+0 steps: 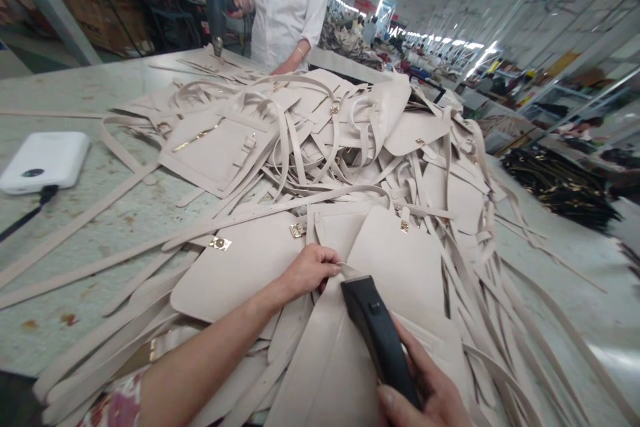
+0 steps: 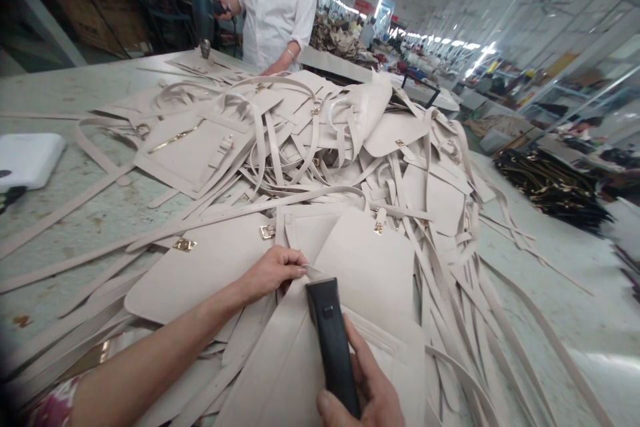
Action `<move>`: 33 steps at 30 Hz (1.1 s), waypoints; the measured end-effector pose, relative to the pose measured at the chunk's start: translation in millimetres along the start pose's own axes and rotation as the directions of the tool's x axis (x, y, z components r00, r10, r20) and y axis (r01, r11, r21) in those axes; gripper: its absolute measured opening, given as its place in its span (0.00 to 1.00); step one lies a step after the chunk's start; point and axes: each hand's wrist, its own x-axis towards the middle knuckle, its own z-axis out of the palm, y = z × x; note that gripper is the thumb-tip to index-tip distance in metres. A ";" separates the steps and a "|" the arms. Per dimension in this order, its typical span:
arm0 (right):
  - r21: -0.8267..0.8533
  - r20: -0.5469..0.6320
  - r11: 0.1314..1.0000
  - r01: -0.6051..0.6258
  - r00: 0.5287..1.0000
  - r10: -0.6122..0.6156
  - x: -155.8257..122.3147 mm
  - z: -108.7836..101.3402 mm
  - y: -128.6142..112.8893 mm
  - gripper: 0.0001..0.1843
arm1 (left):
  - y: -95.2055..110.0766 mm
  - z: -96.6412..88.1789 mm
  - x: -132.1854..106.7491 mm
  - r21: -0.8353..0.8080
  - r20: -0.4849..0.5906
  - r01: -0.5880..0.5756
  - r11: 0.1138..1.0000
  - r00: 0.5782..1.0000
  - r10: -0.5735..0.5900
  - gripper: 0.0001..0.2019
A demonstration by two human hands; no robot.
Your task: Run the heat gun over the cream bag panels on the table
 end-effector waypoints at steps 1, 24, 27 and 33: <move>0.000 0.021 1.000 -0.014 1.000 0.014 2.2 4.1 -3.4 0.46 | -0.5 -0.3 0.3 0.018 -0.005 0.000 1.000 1.000 0.000 0.07; -0.047 0.061 0.993 0.106 0.993 -0.103 45.4 9.4 -79.5 0.35 | 19.8 -3.9 -3.3 -0.480 0.140 0.086 0.873 0.990 -0.021 0.31; -0.028 0.168 0.999 0.040 0.985 -0.035 31.7 4.4 -74.7 0.37 | 20.8 -3.9 -4.3 -0.460 0.104 0.055 0.886 0.995 -0.008 0.30; -0.058 0.173 0.995 0.083 0.982 -0.072 38.5 6.4 -77.7 0.33 | 17.2 -5.7 -5.6 -0.532 0.213 0.069 0.844 0.976 0.055 0.32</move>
